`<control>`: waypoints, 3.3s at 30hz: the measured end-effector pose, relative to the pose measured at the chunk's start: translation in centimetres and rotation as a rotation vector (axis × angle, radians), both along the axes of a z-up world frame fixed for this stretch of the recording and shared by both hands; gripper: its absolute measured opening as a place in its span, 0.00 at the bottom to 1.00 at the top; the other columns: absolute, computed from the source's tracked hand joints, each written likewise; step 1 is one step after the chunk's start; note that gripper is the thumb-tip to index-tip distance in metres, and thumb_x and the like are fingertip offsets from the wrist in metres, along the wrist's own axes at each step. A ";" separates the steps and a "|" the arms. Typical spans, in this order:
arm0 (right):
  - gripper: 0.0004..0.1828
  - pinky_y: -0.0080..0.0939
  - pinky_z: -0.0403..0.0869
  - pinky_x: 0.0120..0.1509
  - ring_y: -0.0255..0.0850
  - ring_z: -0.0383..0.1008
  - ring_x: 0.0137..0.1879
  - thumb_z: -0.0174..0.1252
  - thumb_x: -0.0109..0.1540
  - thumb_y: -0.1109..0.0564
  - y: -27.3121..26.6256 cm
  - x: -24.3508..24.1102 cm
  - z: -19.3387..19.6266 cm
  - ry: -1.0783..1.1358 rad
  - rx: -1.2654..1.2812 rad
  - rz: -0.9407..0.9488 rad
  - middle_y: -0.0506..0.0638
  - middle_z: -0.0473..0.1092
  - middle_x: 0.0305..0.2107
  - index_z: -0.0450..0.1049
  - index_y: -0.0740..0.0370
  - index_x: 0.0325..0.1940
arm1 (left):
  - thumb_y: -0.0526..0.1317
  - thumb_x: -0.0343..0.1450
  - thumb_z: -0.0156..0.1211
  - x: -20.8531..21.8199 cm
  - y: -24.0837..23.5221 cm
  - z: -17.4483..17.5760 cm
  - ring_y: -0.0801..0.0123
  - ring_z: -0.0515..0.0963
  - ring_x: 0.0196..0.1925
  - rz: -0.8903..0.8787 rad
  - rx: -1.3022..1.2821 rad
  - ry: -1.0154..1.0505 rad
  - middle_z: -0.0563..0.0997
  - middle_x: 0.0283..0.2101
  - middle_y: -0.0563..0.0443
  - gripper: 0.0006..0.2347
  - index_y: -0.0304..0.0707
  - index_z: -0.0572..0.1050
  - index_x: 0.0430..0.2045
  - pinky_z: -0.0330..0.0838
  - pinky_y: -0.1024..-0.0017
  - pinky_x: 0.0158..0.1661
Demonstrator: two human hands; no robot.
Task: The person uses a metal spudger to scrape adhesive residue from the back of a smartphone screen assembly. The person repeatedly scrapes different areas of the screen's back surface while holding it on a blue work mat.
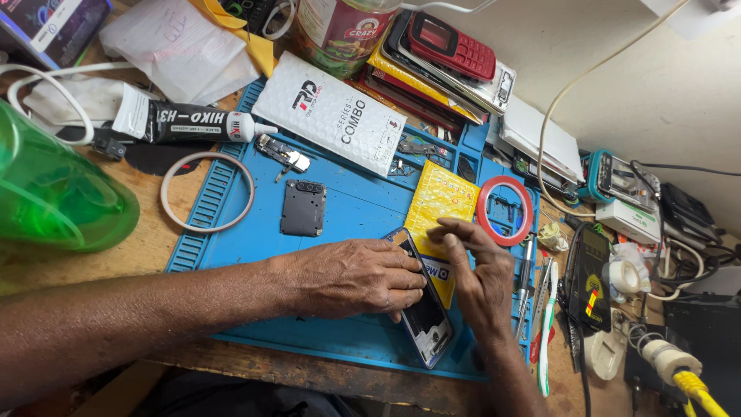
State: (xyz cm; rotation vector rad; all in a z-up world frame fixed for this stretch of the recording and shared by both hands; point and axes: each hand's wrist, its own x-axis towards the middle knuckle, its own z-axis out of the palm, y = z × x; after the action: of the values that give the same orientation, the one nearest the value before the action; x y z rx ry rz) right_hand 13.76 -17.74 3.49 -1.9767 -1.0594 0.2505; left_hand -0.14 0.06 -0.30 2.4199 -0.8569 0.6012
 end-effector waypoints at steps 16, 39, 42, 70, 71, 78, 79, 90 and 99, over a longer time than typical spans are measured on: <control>0.07 0.43 0.79 0.38 0.44 0.83 0.32 0.62 0.62 0.55 1.3 -3.3 3.3 -0.421 -0.380 -0.114 0.56 0.80 0.33 0.82 0.60 0.40 | 0.40 0.70 0.64 -1.1 2.4 0.6 0.60 0.78 0.43 0.378 -0.307 0.139 0.77 0.37 0.49 0.09 0.36 0.78 0.39 0.76 0.63 0.47; 0.11 0.50 0.76 0.35 0.48 0.76 0.31 0.52 0.68 0.55 4.5 -4.7 1.3 -0.662 -0.735 -0.013 0.58 0.71 0.29 0.68 0.65 0.35 | 0.60 0.53 0.75 -1.7 2.8 0.8 0.55 0.71 0.46 0.335 -0.106 0.149 0.73 0.37 0.47 0.28 0.36 0.77 0.33 0.65 0.54 0.43; 0.10 0.51 0.75 0.35 0.49 0.76 0.30 0.53 0.68 0.55 4.1 -4.8 1.1 -0.593 -0.585 -0.036 0.58 0.72 0.29 0.68 0.64 0.36 | 0.60 0.53 0.75 -1.9 2.7 0.8 0.56 0.71 0.46 0.335 -0.106 0.116 0.73 0.37 0.47 0.28 0.35 0.77 0.35 0.65 0.55 0.43; 0.08 0.39 0.78 0.37 0.36 0.81 0.34 0.65 0.59 0.59 -5.4 -4.0 3.5 -0.139 -0.437 -0.153 0.51 0.81 0.32 0.83 0.63 0.41 | 0.58 0.63 0.69 -0.8 2.0 0.2 0.56 0.68 0.64 0.296 0.101 0.120 0.76 0.56 0.58 0.29 0.45 0.73 0.56 0.60 0.53 0.57; 0.08 0.39 0.77 0.36 0.36 0.81 0.33 0.66 0.59 0.59 -5.5 -4.3 3.5 -0.147 -0.458 -0.144 0.51 0.81 0.32 0.83 0.63 0.40 | 0.58 0.63 0.69 -0.7 2.1 0.4 0.56 0.68 0.64 0.286 0.121 0.113 0.76 0.56 0.57 0.29 0.45 0.73 0.55 0.60 0.53 0.58; 0.08 0.40 0.79 0.37 0.39 0.80 0.33 0.64 0.61 0.57 -4.5 -5.2 2.0 -0.324 -0.398 -0.111 0.51 0.79 0.33 0.82 0.61 0.41 | 0.64 0.57 0.66 -0.9 1.6 1.0 0.53 0.67 0.62 0.196 0.067 0.127 0.74 0.56 0.43 0.38 0.35 0.72 0.55 0.59 0.52 0.57; 0.08 0.40 0.79 0.37 0.39 0.80 0.33 0.64 0.61 0.57 -4.1 -5.1 1.9 -0.339 -0.398 -0.103 0.51 0.78 0.33 0.82 0.61 0.41 | 0.64 0.58 0.65 -1.0 1.5 1.0 0.53 0.67 0.62 0.194 0.068 0.129 0.73 0.56 0.43 0.37 0.35 0.72 0.55 0.60 0.53 0.58; 0.07 0.47 0.74 0.40 0.46 0.73 0.34 0.55 0.66 0.59 -2.0 -5.5 1.1 -0.891 -0.649 0.053 0.55 0.69 0.27 0.70 0.64 0.35 | 0.65 0.63 0.58 -0.9 1.4 0.6 0.55 0.70 0.58 0.200 0.139 0.034 0.74 0.52 0.44 0.36 0.30 0.71 0.54 0.63 0.56 0.56; 0.10 0.53 0.72 0.46 0.52 0.72 0.40 0.51 0.69 0.55 -2.5 -3.9 0.8 -0.576 -0.527 0.065 0.57 0.68 0.32 0.68 0.64 0.39 | 0.65 0.66 0.54 -0.8 1.3 0.2 0.57 0.71 0.55 0.213 0.153 -0.014 0.74 0.47 0.46 0.32 0.33 0.73 0.49 0.64 0.58 0.53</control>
State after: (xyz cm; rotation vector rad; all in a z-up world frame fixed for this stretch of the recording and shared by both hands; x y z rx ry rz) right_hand 9.86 -20.23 4.25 -2.5759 -1.5392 -0.0208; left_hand -0.96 1.41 -0.10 2.6711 -0.6767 0.6526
